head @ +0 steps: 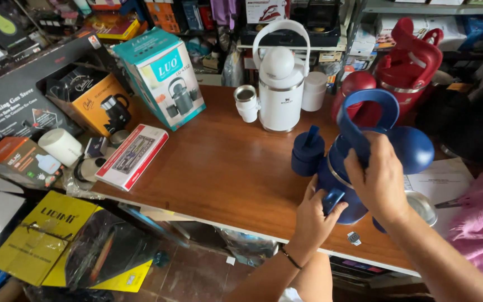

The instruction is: Assembling the components of a blue thermos bottle on a store counter.

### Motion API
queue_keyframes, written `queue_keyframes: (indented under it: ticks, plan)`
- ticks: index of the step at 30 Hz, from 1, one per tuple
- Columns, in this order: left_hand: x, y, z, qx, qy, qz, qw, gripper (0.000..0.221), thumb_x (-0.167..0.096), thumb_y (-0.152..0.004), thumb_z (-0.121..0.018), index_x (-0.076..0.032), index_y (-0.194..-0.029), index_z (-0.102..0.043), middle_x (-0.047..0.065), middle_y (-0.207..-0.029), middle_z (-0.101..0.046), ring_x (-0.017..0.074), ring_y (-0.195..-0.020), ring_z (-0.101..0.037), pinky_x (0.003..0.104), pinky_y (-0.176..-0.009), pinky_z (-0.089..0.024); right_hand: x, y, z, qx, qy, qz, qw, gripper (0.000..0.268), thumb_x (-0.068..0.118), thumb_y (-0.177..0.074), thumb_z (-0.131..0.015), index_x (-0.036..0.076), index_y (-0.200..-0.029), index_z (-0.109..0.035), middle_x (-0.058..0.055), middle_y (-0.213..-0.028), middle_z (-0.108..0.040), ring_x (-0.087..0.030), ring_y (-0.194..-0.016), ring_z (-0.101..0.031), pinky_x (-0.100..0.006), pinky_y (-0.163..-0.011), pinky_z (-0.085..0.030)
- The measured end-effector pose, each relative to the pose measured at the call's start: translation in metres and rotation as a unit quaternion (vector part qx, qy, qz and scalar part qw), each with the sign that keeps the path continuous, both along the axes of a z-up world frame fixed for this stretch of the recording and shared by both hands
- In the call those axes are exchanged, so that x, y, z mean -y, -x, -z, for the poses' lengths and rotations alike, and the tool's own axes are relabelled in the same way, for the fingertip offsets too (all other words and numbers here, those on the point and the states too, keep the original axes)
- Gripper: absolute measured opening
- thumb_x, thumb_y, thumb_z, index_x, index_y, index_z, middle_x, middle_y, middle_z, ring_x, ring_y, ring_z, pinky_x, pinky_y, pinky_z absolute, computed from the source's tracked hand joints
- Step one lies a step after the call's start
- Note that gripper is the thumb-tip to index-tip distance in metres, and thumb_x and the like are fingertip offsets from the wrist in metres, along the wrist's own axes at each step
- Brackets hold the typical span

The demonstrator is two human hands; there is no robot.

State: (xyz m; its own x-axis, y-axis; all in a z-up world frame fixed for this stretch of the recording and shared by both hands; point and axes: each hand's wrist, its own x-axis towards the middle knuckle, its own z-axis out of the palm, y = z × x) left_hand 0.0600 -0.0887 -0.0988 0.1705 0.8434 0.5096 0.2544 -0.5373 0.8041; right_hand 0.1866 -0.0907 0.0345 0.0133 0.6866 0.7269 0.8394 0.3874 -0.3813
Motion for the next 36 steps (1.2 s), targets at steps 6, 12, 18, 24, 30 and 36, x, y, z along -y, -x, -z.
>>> queue_keyframes:
  ticks: [6,12,18,24,30,36]
  plan:
    - [0.016,-0.006,-0.002,0.005,0.002,-0.001,1.000,0.031,-0.031,-0.090,-0.070,-0.006,-0.105,-0.060,0.024,-0.158,-0.041,0.0457,-0.107,-0.067,0.050,-0.069,-0.056,0.013,0.002,0.017,-0.063,0.004,0.109,0.992,0.027,0.008,-0.102,-0.063,-0.004,-0.118,-0.046,-0.014,-0.116,-0.076,-0.035,-0.101,-0.074,-0.047,-0.071,-0.055]
    - [0.018,-0.007,0.000,-0.013,-0.010,-0.010,1.000,0.032,-0.032,-0.093,-0.067,-0.003,-0.102,-0.057,0.031,-0.157,-0.038,0.0501,-0.107,-0.064,0.052,-0.070,-0.056,0.019,0.004,0.002,-0.146,0.032,0.038,0.988,0.022,0.003,-0.097,-0.056,-0.001,-0.111,-0.040,-0.007,-0.104,-0.077,-0.022,-0.100,-0.075,-0.036,-0.079,-0.054]
    - [0.016,-0.008,0.001,-0.022,0.020,0.010,0.999,0.035,-0.036,-0.093,-0.065,-0.004,-0.105,-0.058,0.031,-0.158,-0.035,0.0525,-0.116,-0.060,0.054,-0.075,-0.056,0.020,-0.008,-0.002,-0.146,0.033,-0.034,0.988,0.025,-0.008,-0.090,-0.050,0.001,-0.102,-0.031,-0.008,-0.093,-0.076,-0.019,-0.080,-0.074,-0.030,-0.072,-0.055]
    - [0.014,-0.008,0.006,-0.014,0.028,0.021,0.999,0.035,-0.041,-0.094,-0.060,-0.007,-0.101,-0.057,0.030,-0.159,-0.034,0.0493,-0.122,-0.059,0.053,-0.072,-0.055,0.023,-0.031,0.008,-0.116,0.063,-0.088,0.987,0.024,-0.003,-0.094,-0.053,0.002,-0.103,-0.031,-0.007,-0.093,-0.077,-0.017,-0.077,-0.075,-0.030,-0.065,-0.057]
    - [0.013,-0.003,0.003,-0.004,0.018,0.030,0.999,0.044,-0.047,-0.096,-0.057,-0.004,-0.101,-0.058,0.030,-0.160,-0.035,0.0460,-0.118,-0.063,0.048,-0.075,-0.057,0.023,-0.043,0.001,-0.128,0.046,-0.204,0.969,0.025,-0.007,-0.095,-0.047,0.004,-0.098,-0.025,-0.014,-0.089,-0.076,-0.020,-0.066,-0.073,-0.028,-0.063,-0.059]
    - [0.006,-0.009,0.019,0.002,-0.016,0.015,1.000,0.037,-0.036,-0.093,-0.067,-0.001,-0.100,-0.058,0.033,-0.157,-0.036,0.0470,-0.133,-0.054,0.049,-0.091,-0.054,0.020,-0.057,0.008,-0.197,0.046,-0.268,0.942,0.022,-0.011,-0.094,-0.045,0.002,-0.097,-0.027,-0.022,-0.088,-0.073,-0.027,-0.070,-0.075,-0.031,-0.063,-0.063]
